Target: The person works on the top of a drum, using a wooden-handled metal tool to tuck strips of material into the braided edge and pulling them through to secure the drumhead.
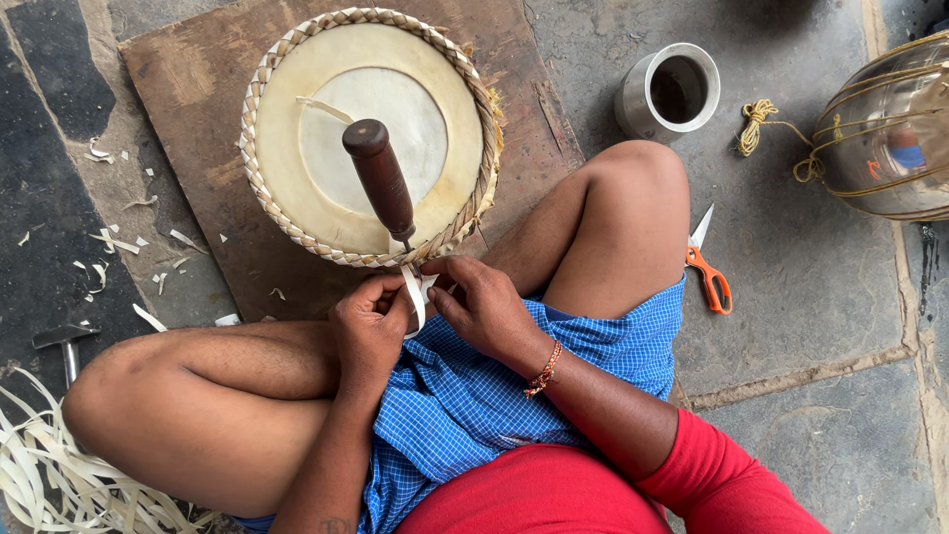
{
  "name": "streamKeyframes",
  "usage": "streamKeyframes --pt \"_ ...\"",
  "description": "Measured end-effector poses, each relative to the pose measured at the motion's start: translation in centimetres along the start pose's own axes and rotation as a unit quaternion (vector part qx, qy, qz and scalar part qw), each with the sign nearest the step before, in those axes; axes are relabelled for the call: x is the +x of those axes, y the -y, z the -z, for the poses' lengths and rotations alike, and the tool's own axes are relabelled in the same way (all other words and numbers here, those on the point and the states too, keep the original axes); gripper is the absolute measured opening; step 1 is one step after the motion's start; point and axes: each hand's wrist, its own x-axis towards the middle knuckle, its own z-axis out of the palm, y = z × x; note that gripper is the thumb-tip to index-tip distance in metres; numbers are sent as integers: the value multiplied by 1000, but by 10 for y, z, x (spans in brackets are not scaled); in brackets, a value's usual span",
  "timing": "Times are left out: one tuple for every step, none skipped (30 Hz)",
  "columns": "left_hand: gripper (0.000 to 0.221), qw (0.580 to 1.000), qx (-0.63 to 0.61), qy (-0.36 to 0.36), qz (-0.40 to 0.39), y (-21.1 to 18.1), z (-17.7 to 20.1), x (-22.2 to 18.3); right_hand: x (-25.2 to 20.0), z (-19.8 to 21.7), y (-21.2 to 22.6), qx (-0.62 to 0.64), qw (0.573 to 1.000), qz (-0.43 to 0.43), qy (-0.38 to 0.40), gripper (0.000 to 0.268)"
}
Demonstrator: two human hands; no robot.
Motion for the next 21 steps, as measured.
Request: streamKeyframes --pt "10 1000 2 1 4 -1 0 0 2 -2 -2 14 1000 -22 0 27" --pt "11 1000 4 2 8 -1 1 0 4 -3 -4 28 999 -45 1 24" --pt "11 1000 0 4 5 -2 1 0 6 -4 -6 42 996 -77 2 22" --pt "11 1000 -3 7 2 -3 1 0 8 -5 -8 56 993 -108 3 21" --pt "11 1000 -6 9 -2 -4 1 0 9 -6 -10 69 988 -139 4 21" --pt "11 1000 -11 14 11 -6 2 1 10 -7 -11 51 994 -99 -10 19" --pt "11 999 -15 18 24 -7 2 1 9 -7 -12 32 997 -59 -25 18" --pt "10 999 -20 22 37 -9 3 1 9 -7 -14 13 999 -17 -39 17" --pt "11 999 -14 24 28 -10 4 1 8 -7 -15 12 998 -21 -59 17" --pt "11 999 -9 26 19 -11 5 2 8 -7 -17 11 997 -24 -78 17" --pt "12 1000 -3 27 10 -12 5 2 8 -7 -18 9 995 -27 -96 17" --pt "12 1000 0 27 6 -13 6 1 7 -8 -20 7 994 -29 -104 17" --pt "11 1000 3 26 1 -13 7 1 6 -9 -21 5 993 -31 -111 17" --pt "11 1000 6 24 -4 -14 7 0 5 -9 -22 3 993 -31 -118 17" --pt "11 1000 15 24 0 -15 7 -1 4 -10 -21 7 992 -39 -121 15" --pt "10 999 24 23 2 -17 7 0 5 -9 -19 11 991 -45 -125 14" --pt "10 999 33 22 4 -19 7 1 5 -8 -15 14 990 -51 -130 13" --pt "10 999 35 20 -7 -20 7 1 6 -6 -10 14 990 -29 -139 13" --pt "10 999 37 18 -17 -21 6 3 6 -3 -3 14 989 -6 -147 12" --pt "10 999 39 16 -26 -21 6 2 4 -1 4 14 988 15 -155 12" --pt "10 999 44 15 -28 -21 7 1 2 3 13 15 985 40 -165 13"
